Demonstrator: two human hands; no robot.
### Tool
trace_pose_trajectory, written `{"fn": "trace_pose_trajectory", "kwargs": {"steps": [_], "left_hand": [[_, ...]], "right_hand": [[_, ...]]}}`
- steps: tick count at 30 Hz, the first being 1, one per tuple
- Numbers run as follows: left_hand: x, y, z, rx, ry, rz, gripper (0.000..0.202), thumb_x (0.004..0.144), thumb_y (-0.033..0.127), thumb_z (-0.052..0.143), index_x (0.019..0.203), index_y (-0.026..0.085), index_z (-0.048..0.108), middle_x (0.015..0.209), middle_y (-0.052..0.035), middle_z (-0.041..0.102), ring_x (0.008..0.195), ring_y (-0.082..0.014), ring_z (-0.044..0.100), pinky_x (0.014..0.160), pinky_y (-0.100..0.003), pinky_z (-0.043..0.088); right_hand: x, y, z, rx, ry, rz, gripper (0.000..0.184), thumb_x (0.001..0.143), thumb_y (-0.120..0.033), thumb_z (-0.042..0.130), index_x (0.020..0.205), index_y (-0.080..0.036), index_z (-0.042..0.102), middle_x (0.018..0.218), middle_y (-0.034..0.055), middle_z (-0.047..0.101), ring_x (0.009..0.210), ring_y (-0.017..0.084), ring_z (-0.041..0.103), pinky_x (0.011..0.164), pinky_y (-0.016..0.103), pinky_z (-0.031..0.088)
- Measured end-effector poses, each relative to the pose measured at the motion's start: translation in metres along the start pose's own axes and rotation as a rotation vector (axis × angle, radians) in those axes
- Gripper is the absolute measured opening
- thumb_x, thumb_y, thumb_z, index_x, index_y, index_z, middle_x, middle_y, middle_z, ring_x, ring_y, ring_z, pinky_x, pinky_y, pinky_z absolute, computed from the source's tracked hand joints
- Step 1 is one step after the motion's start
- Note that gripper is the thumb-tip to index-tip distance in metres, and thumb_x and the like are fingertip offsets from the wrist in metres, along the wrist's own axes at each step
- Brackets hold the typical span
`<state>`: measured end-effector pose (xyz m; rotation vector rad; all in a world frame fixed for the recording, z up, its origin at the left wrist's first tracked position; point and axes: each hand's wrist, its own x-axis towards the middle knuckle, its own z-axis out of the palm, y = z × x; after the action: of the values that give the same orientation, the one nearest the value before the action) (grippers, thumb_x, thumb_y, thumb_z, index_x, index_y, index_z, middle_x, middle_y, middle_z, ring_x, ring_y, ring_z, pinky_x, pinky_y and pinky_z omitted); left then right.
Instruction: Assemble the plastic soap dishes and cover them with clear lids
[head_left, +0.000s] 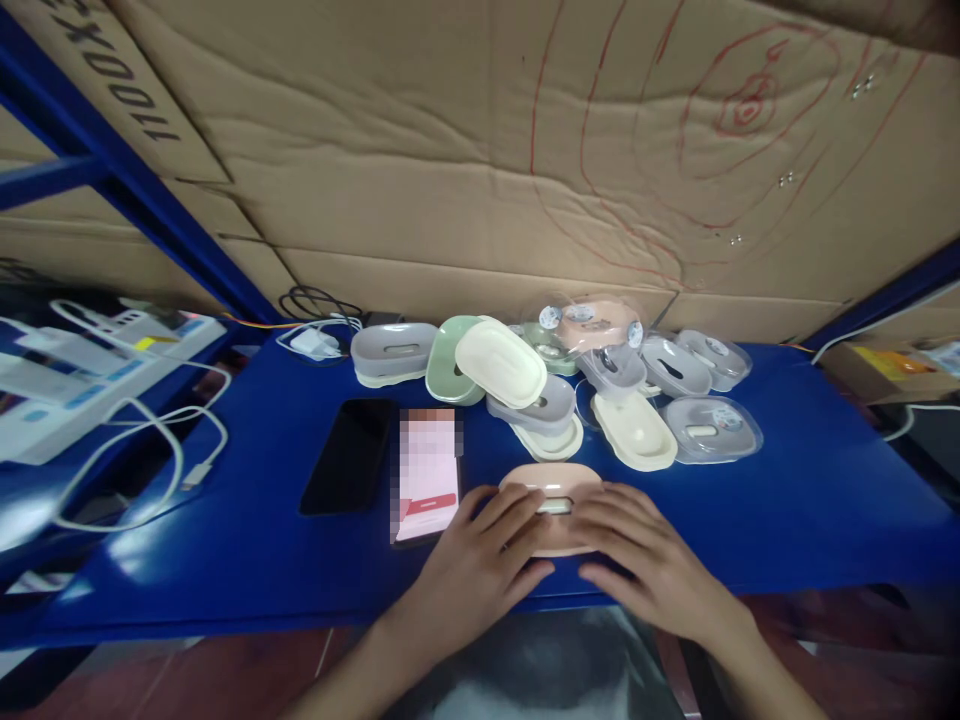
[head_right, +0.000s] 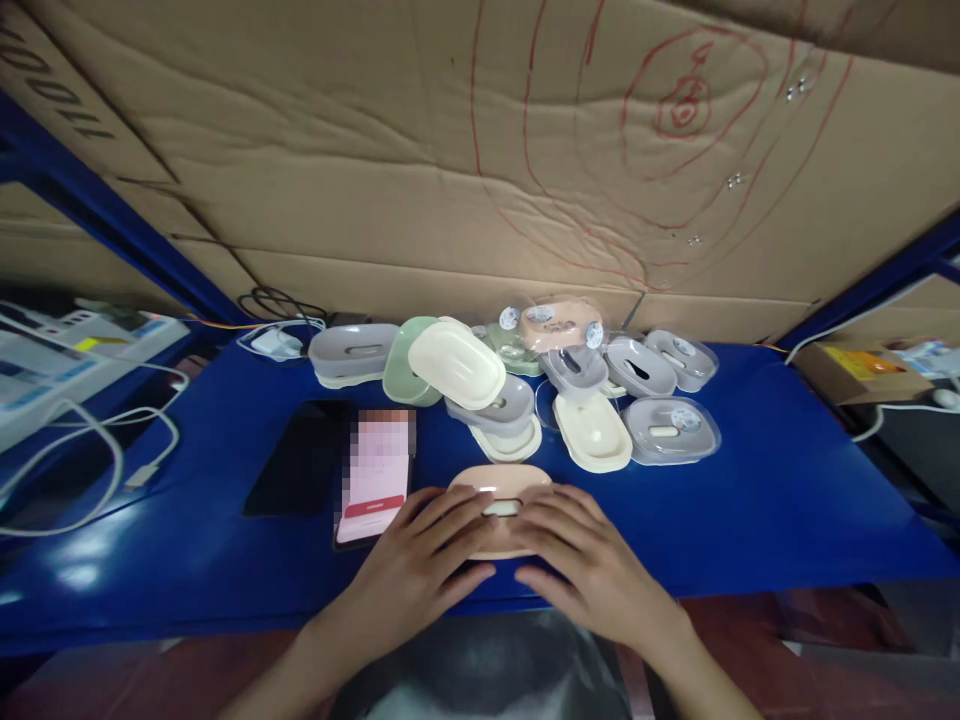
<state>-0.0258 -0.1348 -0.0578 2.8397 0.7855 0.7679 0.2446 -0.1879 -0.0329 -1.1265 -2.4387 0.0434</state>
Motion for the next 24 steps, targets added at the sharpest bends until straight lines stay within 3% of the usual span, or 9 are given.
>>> {"fn": "trace_pose_trajectory", "kwargs": {"steps": [3,6,11,14,16,19,22,24], "left_hand": [[0.002,0.0,-0.002,-0.029,-0.025,-0.011,0.029,0.109,0.036,0.061,0.133,0.02,0.066,0.142,-0.0081,0.071,0.135,-0.0283,0.062,0.106,-0.048,0.052],[0.002,0.001,-0.004,-0.044,-0.019,-0.01,0.027,0.11,0.032,0.059,0.133,0.02,0.065,0.143,-0.0082,0.071,0.136,-0.0284,0.062,0.108,-0.049,0.052],[0.001,0.001,-0.006,-0.071,0.018,-0.018,0.025,0.109,0.025,0.057,0.132,0.022,0.065,0.147,-0.0105,0.067,0.138,-0.028,0.062,0.11,-0.049,0.055],[0.0,0.0,-0.007,-0.091,0.053,-0.02,0.024,0.107,0.024,0.06,0.13,0.02,0.065,0.147,-0.0133,0.066,0.137,-0.0287,0.063,0.109,-0.048,0.057],[0.0,0.0,-0.007,-0.097,0.051,-0.016,0.022,0.107,0.023,0.059,0.128,0.02,0.065,0.146,-0.0136,0.066,0.136,-0.0287,0.064,0.109,-0.048,0.059],[-0.002,0.001,-0.006,-0.09,0.044,-0.03,0.03,0.106,0.023,0.06,0.136,0.022,0.063,0.153,-0.0148,0.06,0.139,-0.0306,0.063,0.11,-0.05,0.06],[-0.006,0.003,-0.006,-0.093,0.06,-0.088,0.046,0.104,0.023,0.065,0.149,0.021,0.055,0.166,-0.019,0.046,0.147,-0.0347,0.056,0.113,-0.052,0.059],[-0.008,0.004,-0.005,-0.147,0.07,-0.136,0.054,0.103,0.023,0.068,0.153,0.021,0.05,0.172,-0.0207,0.036,0.147,-0.0339,0.056,0.114,-0.051,0.059]], "right_hand": [[0.028,0.017,-0.028,-0.105,0.091,-0.037,0.03,0.107,-0.028,0.062,0.137,-0.022,0.066,0.132,0.0092,0.076,0.13,0.025,0.068,0.113,0.048,0.054],[0.077,0.044,-0.046,-0.29,0.142,-0.026,0.033,0.107,-0.03,0.063,0.14,-0.022,0.065,0.138,0.0126,0.073,0.131,0.029,0.067,0.112,0.05,0.052],[0.156,0.091,-0.028,-0.543,0.048,0.123,0.065,0.102,-0.045,0.071,0.156,-0.013,0.053,0.168,0.0268,0.044,0.148,0.05,0.051,0.121,0.074,0.037],[0.175,0.106,-0.012,-0.552,0.022,0.131,0.057,0.101,-0.039,0.074,0.149,-0.01,0.061,0.165,0.0269,0.049,0.145,0.053,0.053,0.12,0.079,0.034],[0.175,0.109,-0.011,-0.552,0.031,0.147,0.047,0.103,-0.035,0.071,0.142,-0.01,0.065,0.158,0.0258,0.057,0.144,0.05,0.055,0.119,0.075,0.039],[0.156,0.103,-0.026,-0.478,0.128,0.149,0.042,0.103,-0.033,0.069,0.139,-0.012,0.067,0.156,0.0228,0.06,0.152,0.046,0.049,0.121,0.068,0.045],[0.114,0.083,-0.046,-0.277,0.283,0.098,0.044,0.1,-0.032,0.073,0.141,-0.017,0.066,0.157,0.0188,0.06,0.156,0.04,0.046,0.126,0.062,0.043],[0.076,0.063,-0.052,-0.122,0.318,0.095,0.048,0.097,-0.029,0.076,0.143,-0.021,0.065,0.157,0.0168,0.061,0.154,0.037,0.05,0.127,0.059,0.044]]}}
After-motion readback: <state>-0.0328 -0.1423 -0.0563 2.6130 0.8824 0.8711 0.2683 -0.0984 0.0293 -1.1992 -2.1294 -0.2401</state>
